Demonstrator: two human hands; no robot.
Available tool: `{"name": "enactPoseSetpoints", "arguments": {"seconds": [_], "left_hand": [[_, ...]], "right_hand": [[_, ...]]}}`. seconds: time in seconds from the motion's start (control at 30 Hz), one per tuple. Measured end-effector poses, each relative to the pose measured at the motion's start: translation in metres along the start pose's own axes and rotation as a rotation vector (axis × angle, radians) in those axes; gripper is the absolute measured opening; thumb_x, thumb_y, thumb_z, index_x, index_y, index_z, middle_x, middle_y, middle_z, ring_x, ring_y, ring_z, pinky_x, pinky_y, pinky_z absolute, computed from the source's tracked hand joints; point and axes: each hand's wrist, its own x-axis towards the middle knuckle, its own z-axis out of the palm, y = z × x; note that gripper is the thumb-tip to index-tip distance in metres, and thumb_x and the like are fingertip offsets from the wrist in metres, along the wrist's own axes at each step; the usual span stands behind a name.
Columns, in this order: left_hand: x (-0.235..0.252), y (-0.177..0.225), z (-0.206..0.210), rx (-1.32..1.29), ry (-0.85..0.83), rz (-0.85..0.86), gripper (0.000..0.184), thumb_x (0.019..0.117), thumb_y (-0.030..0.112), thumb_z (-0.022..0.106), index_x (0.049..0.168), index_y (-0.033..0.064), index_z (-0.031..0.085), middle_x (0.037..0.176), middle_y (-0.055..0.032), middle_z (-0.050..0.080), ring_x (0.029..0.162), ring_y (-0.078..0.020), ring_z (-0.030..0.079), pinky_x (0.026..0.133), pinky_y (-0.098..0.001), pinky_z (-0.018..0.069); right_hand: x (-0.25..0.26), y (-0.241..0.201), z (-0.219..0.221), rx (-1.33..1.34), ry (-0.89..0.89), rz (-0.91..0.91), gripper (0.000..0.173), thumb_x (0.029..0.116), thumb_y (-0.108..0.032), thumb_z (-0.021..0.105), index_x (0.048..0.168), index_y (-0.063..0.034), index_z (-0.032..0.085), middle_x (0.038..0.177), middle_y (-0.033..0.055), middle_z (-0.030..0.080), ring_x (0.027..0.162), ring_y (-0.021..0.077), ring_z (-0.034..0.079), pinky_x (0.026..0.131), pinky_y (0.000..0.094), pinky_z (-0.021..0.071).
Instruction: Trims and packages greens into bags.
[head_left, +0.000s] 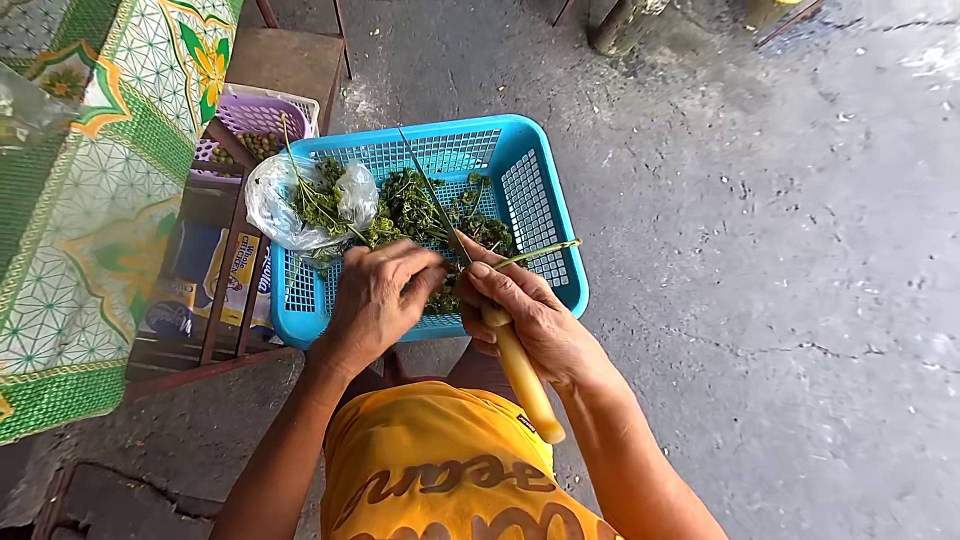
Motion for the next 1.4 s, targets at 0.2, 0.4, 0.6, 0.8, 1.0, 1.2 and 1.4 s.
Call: {"name": "enactPoseSetpoints", "arguments": {"seconds": [0.2, 0.4, 0.6, 0.8, 1.0, 1.2, 1.4], "left_hand": [[-0.016, -0.016, -0.010, -0.890, 0.060, -0.517, 0.026, 0.1085, 0.027, 0.048, 0.113, 0.0134, 0.070, 0.108, -0.0035, 0.071, 0.087, -0.0110, 0.067, 0.067, -0.0263, 0.0558], [-0.015, -0.005, -0.010, -1.182, 0.165, -0.689, 0.021, 0.1043, 0.019, 0.049, 0.116, 0.0134, 0.066, 0.109, -0.0080, 0.070, 0.084, -0.0185, 0.071, 0.065, -0.0350, 0.0615], [-0.016, -0.001, -0.013, -1.256, 0.256, -0.770, 0.023, 0.1033, 0.018, 0.055, 0.118, 0.0124, 0.071, 0.109, -0.0052, 0.070, 0.083, -0.0136, 0.070, 0.067, -0.0342, 0.0614], [-0.012, 0.005, -0.012, -1.245, 0.301, -0.731, 0.019, 0.1029, 0.017, 0.060, 0.116, 0.0127, 0.072, 0.102, -0.0027, 0.070, 0.082, -0.0094, 0.069, 0.068, -0.0296, 0.0612], [-0.010, 0.016, -0.010, -1.144, 0.288, -0.654, 0.018, 0.1043, 0.024, 0.059, 0.111, 0.0155, 0.074, 0.092, 0.0008, 0.071, 0.074, -0.0037, 0.065, 0.058, -0.0184, 0.0525], [-0.011, 0.020, -0.012, -1.149, 0.315, -0.687, 0.020, 0.1045, 0.026, 0.059, 0.111, 0.0164, 0.075, 0.096, 0.0007, 0.073, 0.079, -0.0046, 0.068, 0.060, -0.0205, 0.0554], [-0.012, 0.018, -0.012, -1.414, 0.222, -0.766, 0.021, 0.1063, 0.027, 0.054, 0.112, 0.0174, 0.072, 0.095, 0.0011, 0.070, 0.080, -0.0071, 0.069, 0.066, -0.0261, 0.0603]], "right_hand": [[0.030, -0.034, -0.031, 0.365, -0.103, 0.262, 0.054, 0.1056, -0.060, 0.036, 0.135, -0.0188, 0.055, 0.085, 0.0005, 0.059, 0.049, 0.0037, 0.052, 0.040, 0.0168, 0.0470], [0.062, -0.024, -0.044, 0.415, -0.104, 0.359, 0.081, 0.0912, -0.084, 0.035, 0.131, -0.0162, 0.058, 0.090, 0.0033, 0.061, 0.049, 0.0056, 0.052, 0.039, 0.0187, 0.0444], [0.070, -0.013, -0.040, 0.574, -0.112, 0.405, 0.083, 0.0892, -0.082, 0.044, 0.129, -0.0107, 0.060, 0.094, 0.0064, 0.063, 0.054, 0.0092, 0.059, 0.041, 0.0222, 0.0508], [0.042, -0.011, -0.021, 0.030, -0.076, 0.170, 0.047, 0.1003, -0.035, 0.061, 0.145, -0.0252, 0.049, 0.095, 0.0038, 0.063, 0.051, 0.0048, 0.051, 0.043, 0.0174, 0.0462], [0.026, 0.001, 0.002, -0.110, 0.079, 0.025, 0.070, 0.0903, -0.011, 0.069, 0.154, -0.0239, 0.043, 0.098, 0.0063, 0.066, 0.053, 0.0100, 0.056, 0.045, 0.0204, 0.0494], [0.020, 0.003, 0.003, -0.310, 0.128, -0.127, 0.073, 0.0927, -0.022, 0.065, 0.160, -0.0249, 0.038, 0.100, 0.0026, 0.067, 0.056, 0.0106, 0.055, 0.046, 0.0214, 0.0474], [0.015, 0.003, -0.004, -0.468, 0.133, -0.215, 0.069, 0.1006, -0.036, 0.056, 0.164, -0.0295, 0.029, 0.106, -0.0004, 0.066, 0.063, 0.0106, 0.058, 0.049, 0.0228, 0.0486]]}}
